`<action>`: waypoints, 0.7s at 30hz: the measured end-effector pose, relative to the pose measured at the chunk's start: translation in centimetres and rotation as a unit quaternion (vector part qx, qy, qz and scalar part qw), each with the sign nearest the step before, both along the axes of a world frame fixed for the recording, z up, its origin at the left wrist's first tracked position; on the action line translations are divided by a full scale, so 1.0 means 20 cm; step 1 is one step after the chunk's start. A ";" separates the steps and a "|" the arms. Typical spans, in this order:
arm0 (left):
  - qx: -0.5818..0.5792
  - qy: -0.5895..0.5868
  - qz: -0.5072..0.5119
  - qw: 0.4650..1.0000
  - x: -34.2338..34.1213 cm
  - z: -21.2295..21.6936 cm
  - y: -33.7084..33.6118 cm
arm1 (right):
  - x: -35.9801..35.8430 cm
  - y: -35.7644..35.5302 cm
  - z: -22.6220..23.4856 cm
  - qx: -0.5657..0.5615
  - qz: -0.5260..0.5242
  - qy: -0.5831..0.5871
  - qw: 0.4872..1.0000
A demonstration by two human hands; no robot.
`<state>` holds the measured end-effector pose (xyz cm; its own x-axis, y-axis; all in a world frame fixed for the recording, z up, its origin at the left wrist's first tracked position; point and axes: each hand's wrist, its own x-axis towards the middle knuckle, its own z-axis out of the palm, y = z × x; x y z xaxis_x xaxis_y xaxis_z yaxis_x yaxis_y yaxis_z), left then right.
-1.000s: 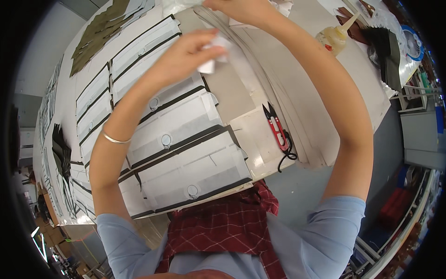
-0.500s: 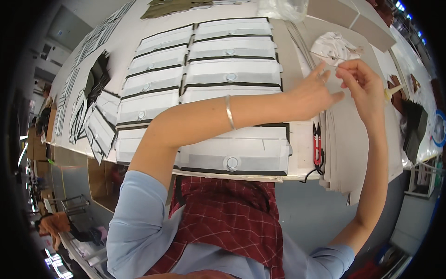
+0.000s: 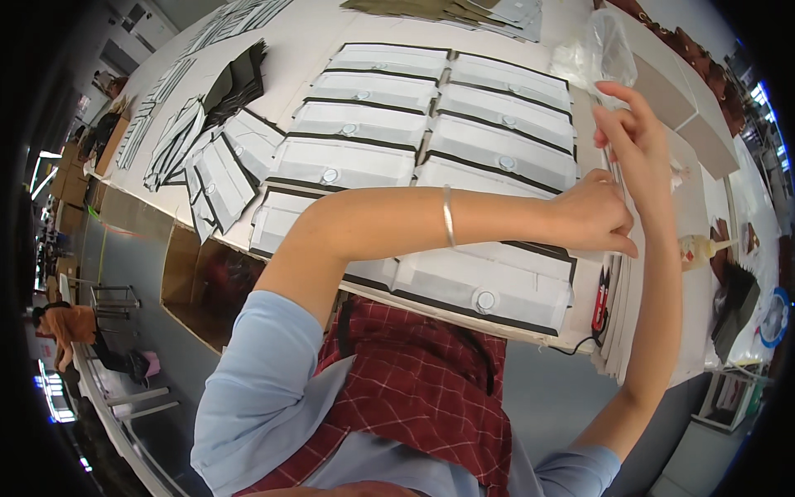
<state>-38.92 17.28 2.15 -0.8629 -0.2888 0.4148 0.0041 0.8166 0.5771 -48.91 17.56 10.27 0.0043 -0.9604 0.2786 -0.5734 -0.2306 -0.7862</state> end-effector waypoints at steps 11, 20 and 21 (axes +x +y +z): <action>0.071 0.103 0.400 0.908 1.73 -0.01 -0.67 | 0.64 -0.89 -0.44 -0.017 0.193 0.176 0.965; 0.289 0.047 0.563 0.773 2.17 -0.24 -0.81 | 1.01 -1.39 -0.61 0.003 0.141 0.303 0.943; 0.310 0.045 0.558 0.768 2.14 -0.23 -0.83 | 1.02 -1.40 -0.60 0.016 0.142 0.307 0.941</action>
